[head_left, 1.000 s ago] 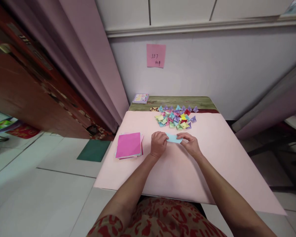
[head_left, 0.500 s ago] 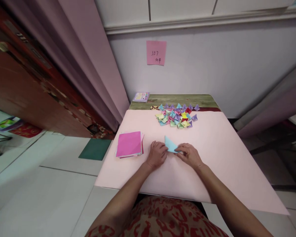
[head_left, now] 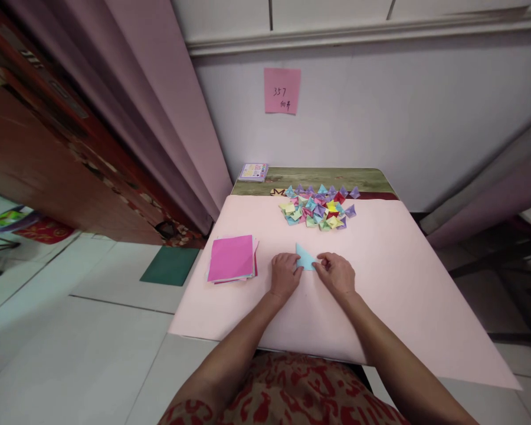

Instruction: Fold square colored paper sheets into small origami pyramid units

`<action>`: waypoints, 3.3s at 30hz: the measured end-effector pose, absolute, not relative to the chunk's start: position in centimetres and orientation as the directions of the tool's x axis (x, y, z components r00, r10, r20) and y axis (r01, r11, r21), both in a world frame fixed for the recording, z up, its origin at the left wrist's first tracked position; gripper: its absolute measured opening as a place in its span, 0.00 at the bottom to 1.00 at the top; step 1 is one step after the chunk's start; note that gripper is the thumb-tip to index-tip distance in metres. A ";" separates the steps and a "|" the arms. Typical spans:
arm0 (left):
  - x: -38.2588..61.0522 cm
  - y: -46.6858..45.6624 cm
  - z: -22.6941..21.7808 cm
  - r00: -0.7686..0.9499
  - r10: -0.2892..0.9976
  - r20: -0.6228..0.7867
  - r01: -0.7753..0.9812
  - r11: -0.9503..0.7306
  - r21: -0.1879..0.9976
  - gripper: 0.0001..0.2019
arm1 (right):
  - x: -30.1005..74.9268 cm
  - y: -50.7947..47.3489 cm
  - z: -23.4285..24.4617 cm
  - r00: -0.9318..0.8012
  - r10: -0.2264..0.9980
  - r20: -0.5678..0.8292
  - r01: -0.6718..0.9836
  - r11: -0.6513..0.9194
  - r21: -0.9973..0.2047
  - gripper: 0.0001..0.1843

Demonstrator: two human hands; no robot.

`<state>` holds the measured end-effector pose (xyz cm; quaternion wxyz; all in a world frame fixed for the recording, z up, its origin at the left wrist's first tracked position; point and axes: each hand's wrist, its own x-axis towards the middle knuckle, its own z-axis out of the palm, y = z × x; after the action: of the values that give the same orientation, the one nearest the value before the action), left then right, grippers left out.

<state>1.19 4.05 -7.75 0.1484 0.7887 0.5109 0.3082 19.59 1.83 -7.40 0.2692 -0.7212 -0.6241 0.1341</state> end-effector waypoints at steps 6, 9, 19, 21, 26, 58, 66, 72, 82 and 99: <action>1.5 3.5 -8.5 0.448 0.763 0.466 0.705 -0.622 0.340 0.07 | 18.8 0.9 -8.0 0.061 0.936 0.345 0.921 0.080 -0.380 0.10; 1.8 3.4 -8.7 0.537 0.705 0.464 0.687 -0.684 0.245 0.09 | 18.2 0.5 -7.9 -0.169 0.894 0.416 0.934 0.280 -0.222 0.11; 1.2 2.8 -8.2 0.605 0.705 0.370 0.656 -0.705 0.270 0.12 | 20.6 -1.8 -7.5 -0.218 0.927 0.304 0.945 0.279 -0.172 0.16; 1.2 2.7 -8.1 0.601 0.710 0.367 0.653 -0.701 0.287 0.13 | 21.3 -2.3 -7.1 -0.213 0.944 0.250 0.948 0.261 -0.180 0.16; 1.1 2.7 -8.1 0.595 0.717 0.364 0.643 -0.696 0.320 0.14 | 21.7 -2.1 -6.6 -0.094 0.968 0.232 0.943 0.161 -0.290 0.14; 0.9 2.7 -8.3 0.576 0.708 0.409 0.624 -0.703 0.340 0.11 | 19.4 4.3 -5.5 0.020 0.989 -0.147 0.591 -0.130 -0.796 0.09; 0.4 3.2 -8.7 0.436 0.801 0.410 0.637 -0.597 0.488 0.07 | 20.0 4.2 -5.5 -0.110 0.958 -0.263 0.686 -0.118 -0.718 0.10; 0.3 3.4 -8.7 0.373 0.840 0.395 0.625 -0.542 0.561 0.13 | 19.5 3.7 -4.6 -0.157 0.955 -0.251 0.724 -0.062 -0.687 0.13; 0.1 3.7 -8.6 0.333 0.878 0.343 0.692 -0.475 0.544 0.19 | 18.4 3.1 -4.1 -0.142 0.971 -0.190 0.755 -0.018 -0.655 0.07; 0.0 3.8 -9.0 0.374 0.817 0.439 0.613 -0.573 0.544 0.16 | 18.6 3.0 -5.2 -0.269 0.955 0.126 0.660 0.278 -0.698 0.10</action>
<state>-0.02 3.84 -8.98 0.1463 0.8157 0.4384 0.3479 18.62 2.98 -5.21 0.2756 -0.5382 -0.7503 0.2673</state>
